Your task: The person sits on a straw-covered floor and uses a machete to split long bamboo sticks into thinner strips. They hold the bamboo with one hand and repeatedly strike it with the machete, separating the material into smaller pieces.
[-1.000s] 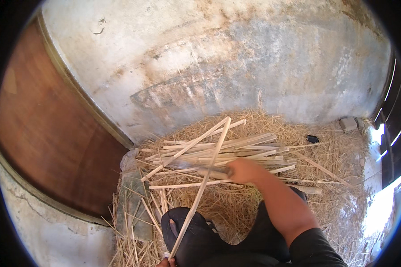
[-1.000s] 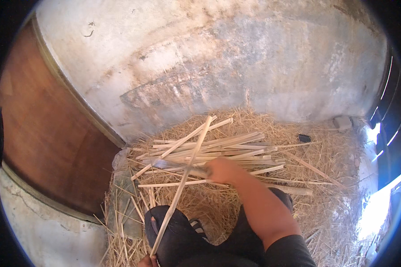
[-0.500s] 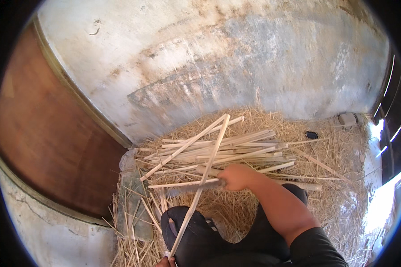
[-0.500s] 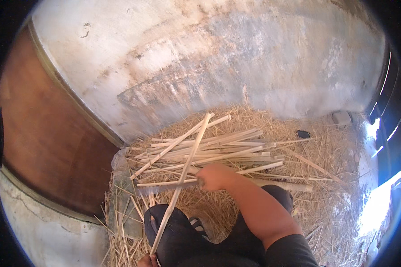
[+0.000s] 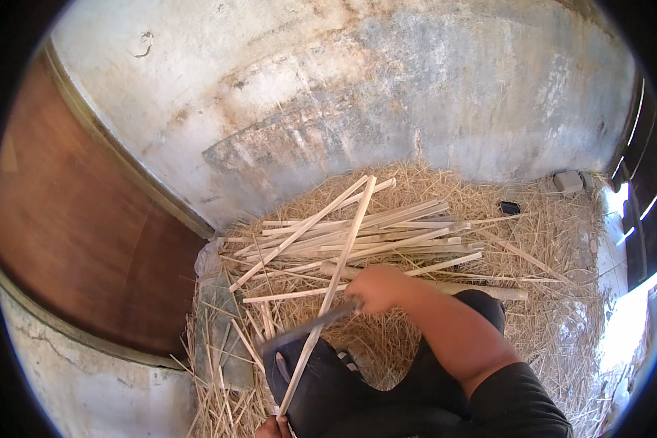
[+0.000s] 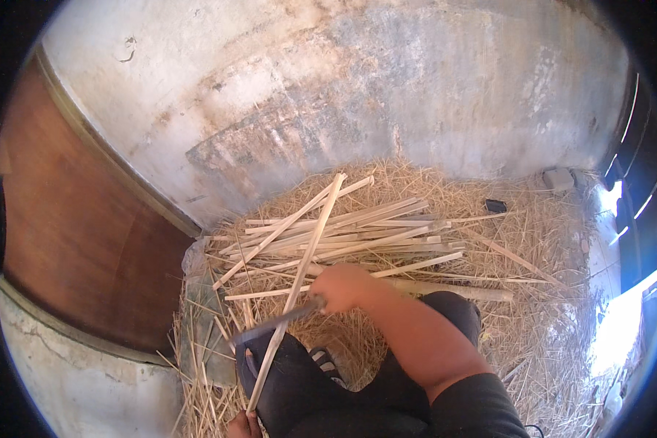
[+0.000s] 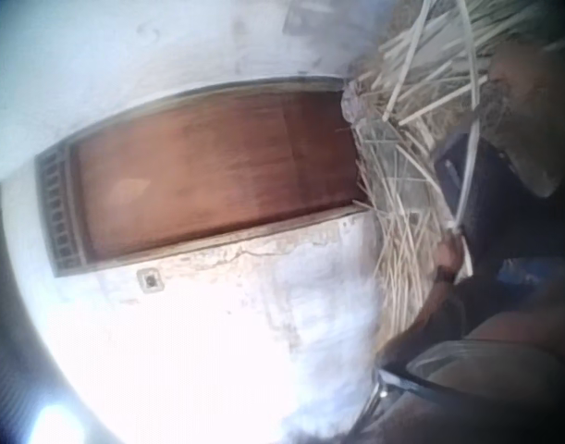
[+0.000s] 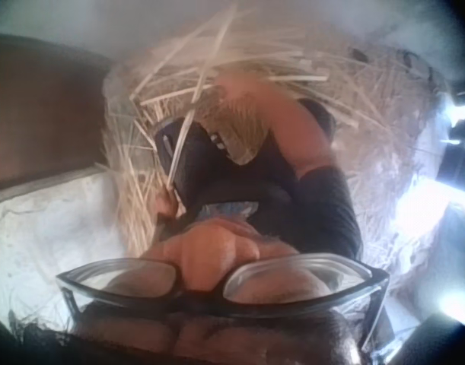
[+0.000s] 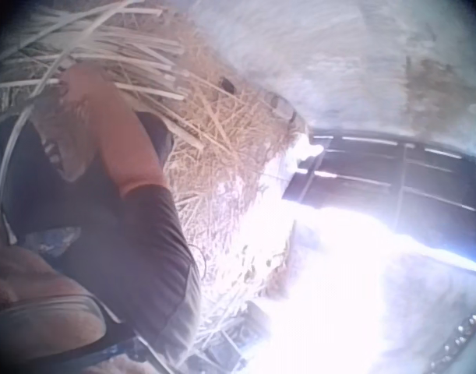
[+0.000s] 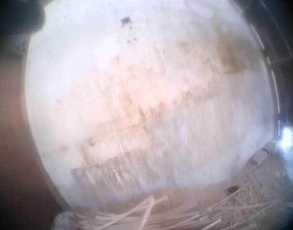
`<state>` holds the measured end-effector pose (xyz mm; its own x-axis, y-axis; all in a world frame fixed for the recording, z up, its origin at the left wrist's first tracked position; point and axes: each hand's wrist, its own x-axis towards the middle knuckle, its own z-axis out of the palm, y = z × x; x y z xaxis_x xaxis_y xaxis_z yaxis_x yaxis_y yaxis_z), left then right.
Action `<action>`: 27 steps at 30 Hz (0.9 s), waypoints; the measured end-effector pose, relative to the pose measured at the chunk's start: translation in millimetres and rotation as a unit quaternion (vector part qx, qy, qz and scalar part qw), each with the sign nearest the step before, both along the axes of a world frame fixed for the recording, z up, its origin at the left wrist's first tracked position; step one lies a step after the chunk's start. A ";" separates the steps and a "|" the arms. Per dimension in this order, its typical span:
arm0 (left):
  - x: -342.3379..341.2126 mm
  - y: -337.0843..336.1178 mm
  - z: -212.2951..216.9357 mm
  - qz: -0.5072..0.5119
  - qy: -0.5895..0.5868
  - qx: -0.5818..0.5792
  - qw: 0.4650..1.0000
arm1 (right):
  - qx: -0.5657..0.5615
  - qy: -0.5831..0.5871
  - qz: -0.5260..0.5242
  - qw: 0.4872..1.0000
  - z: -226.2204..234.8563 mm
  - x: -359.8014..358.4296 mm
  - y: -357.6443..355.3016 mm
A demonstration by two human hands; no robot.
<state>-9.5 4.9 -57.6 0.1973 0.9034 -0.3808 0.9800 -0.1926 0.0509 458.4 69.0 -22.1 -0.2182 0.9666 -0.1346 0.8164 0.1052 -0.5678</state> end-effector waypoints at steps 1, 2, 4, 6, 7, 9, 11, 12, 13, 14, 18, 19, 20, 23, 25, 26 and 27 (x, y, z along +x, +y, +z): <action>0.3 0.1 1.0 -0.008 0.000 -0.008 1.000 | 0.012 0.019 -0.063 0.998 -15.2 18.4 3.0; 2.5 3.2 2.2 -0.019 -0.003 -0.012 1.000 | 0.029 0.035 -0.127 0.991 -31.8 44.1 4.4; 3.3 7.8 -3.3 -0.033 -0.025 0.011 0.999 | 0.035 0.077 -0.256 0.963 -35.6 78.1 5.7; -6.0 4.6 -15.8 -0.039 -0.049 0.051 0.997 | 0.047 0.099 -0.279 0.954 -34.9 78.8 8.0; -9.0 8.5 -21.7 -0.039 -0.053 0.050 0.997 | 0.061 0.094 -0.241 0.964 -38.2 69.0 8.8; -13.4 7.1 -28.4 -0.035 -0.055 0.033 0.997 | 0.049 0.045 -0.147 0.987 -39.3 35.7 7.6; -17.0 5.7 -27.2 -0.020 -0.051 0.013 0.998 | 0.018 -0.043 -0.031 0.998 -9.4 -5.8 -1.7; -17.1 7.4 -24.1 -0.013 -0.050 0.008 0.999 | 0.012 -0.034 -0.024 0.999 -4.4 -7.6 -4.0; -16.8 8.3 -20.1 -0.016 -0.056 0.007 0.998 | 0.006 -0.025 -0.016 1.000 -0.2 -6.2 -4.2; -12.3 10.5 -15.7 -0.023 -0.064 0.006 0.998 | 0.000 -0.019 -0.012 1.000 4.5 1.5 -5.1; -11.3 11.2 -21.0 -0.060 -0.054 0.041 0.996 | 0.015 0.097 -0.272 0.957 -32.2 73.7 6.5; -7.9 13.1 -20.2 -0.050 -0.046 0.042 0.997 | 0.037 0.109 -0.321 0.940 -32.1 81.2 8.3; -11.1 14.4 -21.7 -0.053 -0.055 0.036 0.996 | 0.055 0.136 -0.298 0.943 -27.9 69.6 7.0; -19.3 14.9 -38.4 -0.064 -0.084 0.025 0.994 | 0.042 0.010 -0.132 0.990 -29.5 25.0 5.9; -26.4 10.5 -46.0 -0.057 -0.100 0.048 0.992 | 0.044 -0.043 -0.044 0.997 -16.5 -4.8 -3.4; -25.7 13.2 -45.7 -0.080 -0.129 0.073 0.986 | 0.055 -0.058 -0.013 0.997 -7.9 -7.6 -4.6; -25.3 14.5 -45.0 -0.073 -0.139 0.060 0.986 | 0.066 -0.073 0.019 0.995 -3.3 -7.9 -4.0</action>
<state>-34.7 19.4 -102.6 0.4093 0.8933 -0.1856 0.8933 -0.3509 0.2808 450.5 65.0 -25.4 -0.2429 0.9692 -0.0394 0.8828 0.2041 -0.4231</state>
